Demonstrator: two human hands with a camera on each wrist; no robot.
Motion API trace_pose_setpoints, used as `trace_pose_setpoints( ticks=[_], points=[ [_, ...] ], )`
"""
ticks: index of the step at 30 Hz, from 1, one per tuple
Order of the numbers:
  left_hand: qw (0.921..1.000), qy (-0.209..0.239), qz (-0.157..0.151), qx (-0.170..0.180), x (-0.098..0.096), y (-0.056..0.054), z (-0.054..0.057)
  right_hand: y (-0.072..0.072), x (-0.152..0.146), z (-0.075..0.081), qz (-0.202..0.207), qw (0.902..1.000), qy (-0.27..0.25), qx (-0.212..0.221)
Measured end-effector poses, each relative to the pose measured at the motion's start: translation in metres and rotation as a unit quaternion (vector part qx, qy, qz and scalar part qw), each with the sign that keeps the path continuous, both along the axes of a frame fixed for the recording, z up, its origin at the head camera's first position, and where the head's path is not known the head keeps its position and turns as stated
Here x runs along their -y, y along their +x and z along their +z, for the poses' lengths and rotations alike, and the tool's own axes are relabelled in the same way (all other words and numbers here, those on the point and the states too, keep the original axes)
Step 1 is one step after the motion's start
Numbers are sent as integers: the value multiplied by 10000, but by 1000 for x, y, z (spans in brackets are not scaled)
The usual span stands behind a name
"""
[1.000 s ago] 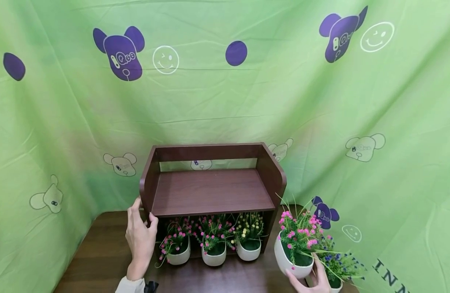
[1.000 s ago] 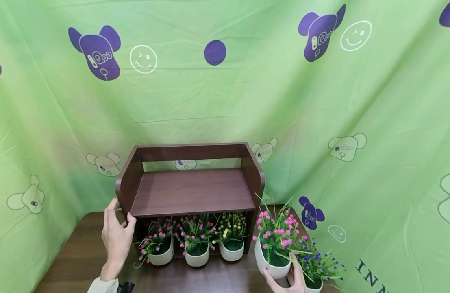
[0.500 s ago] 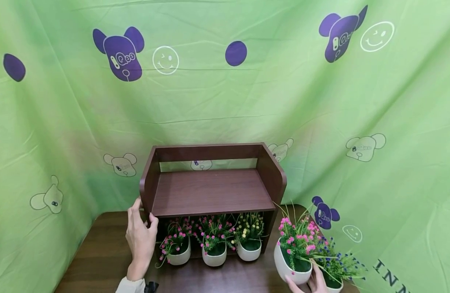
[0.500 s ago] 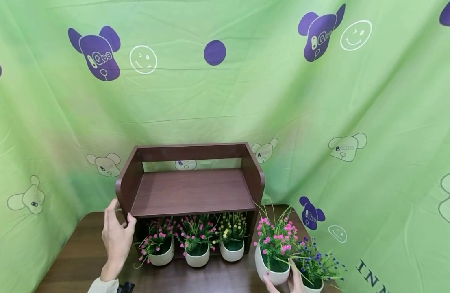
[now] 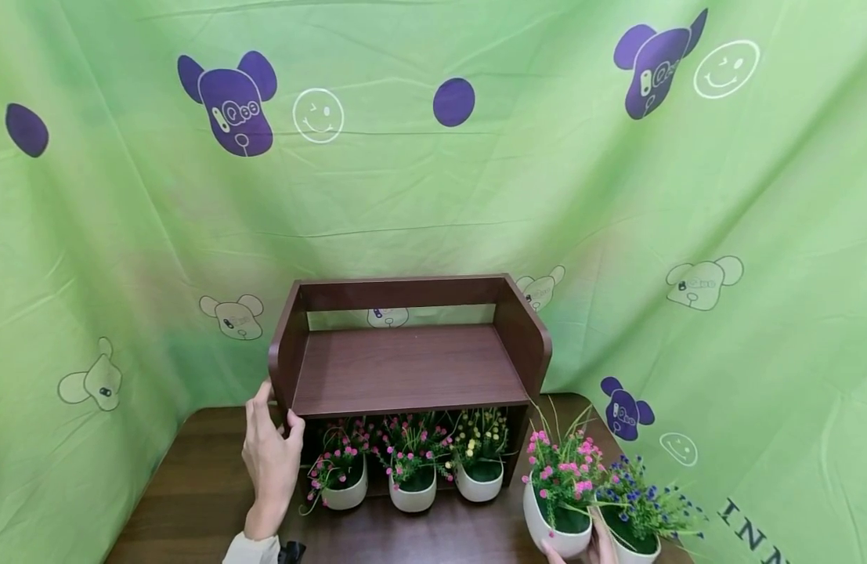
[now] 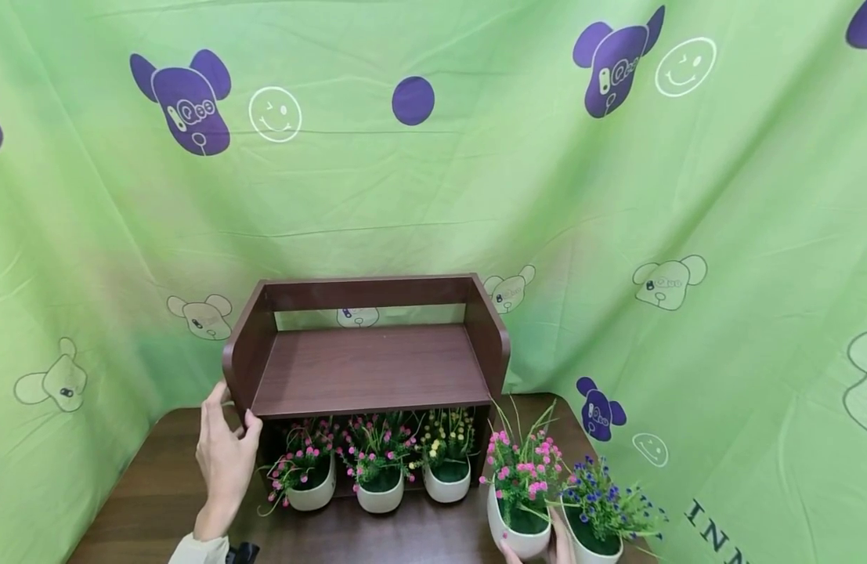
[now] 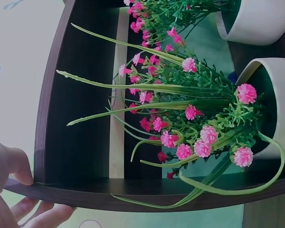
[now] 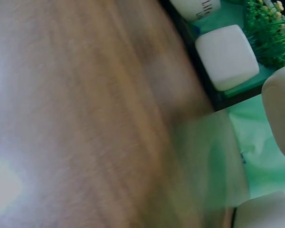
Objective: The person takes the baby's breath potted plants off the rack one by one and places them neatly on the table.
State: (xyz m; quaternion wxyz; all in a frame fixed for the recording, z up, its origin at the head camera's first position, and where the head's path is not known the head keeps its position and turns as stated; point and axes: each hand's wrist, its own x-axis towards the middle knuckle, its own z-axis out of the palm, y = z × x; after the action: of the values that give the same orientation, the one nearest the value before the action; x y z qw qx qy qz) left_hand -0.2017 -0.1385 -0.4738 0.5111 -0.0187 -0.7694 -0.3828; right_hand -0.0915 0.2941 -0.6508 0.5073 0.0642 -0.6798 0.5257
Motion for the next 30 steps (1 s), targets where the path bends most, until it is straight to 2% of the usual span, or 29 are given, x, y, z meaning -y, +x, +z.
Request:
trace_pose_setpoints(
  ticks=[9,14,21,25,27,30],
  points=[
    [10000,3,11,11,-1,0,1,0,-2,-10,-598,9966,359,448],
    [10000,16,-6,4,-2,-1,0,4,6,-11,-1199,9855,233,1177],
    [10000,12,-43,-7,-2,-1,1,1,2,-22,-1015,9809,-10,1658],
    [10000,25,-30,-23,-1,-1,1,2,5,-21,-910,9741,-525,2001],
    [10000,33,-24,-20,-1,-1,1,3,7,-20,-820,9732,-675,2041],
    [10000,38,-18,-15,-1,-1,1,4,10,-19,-820,9715,-678,2116]
  ],
)
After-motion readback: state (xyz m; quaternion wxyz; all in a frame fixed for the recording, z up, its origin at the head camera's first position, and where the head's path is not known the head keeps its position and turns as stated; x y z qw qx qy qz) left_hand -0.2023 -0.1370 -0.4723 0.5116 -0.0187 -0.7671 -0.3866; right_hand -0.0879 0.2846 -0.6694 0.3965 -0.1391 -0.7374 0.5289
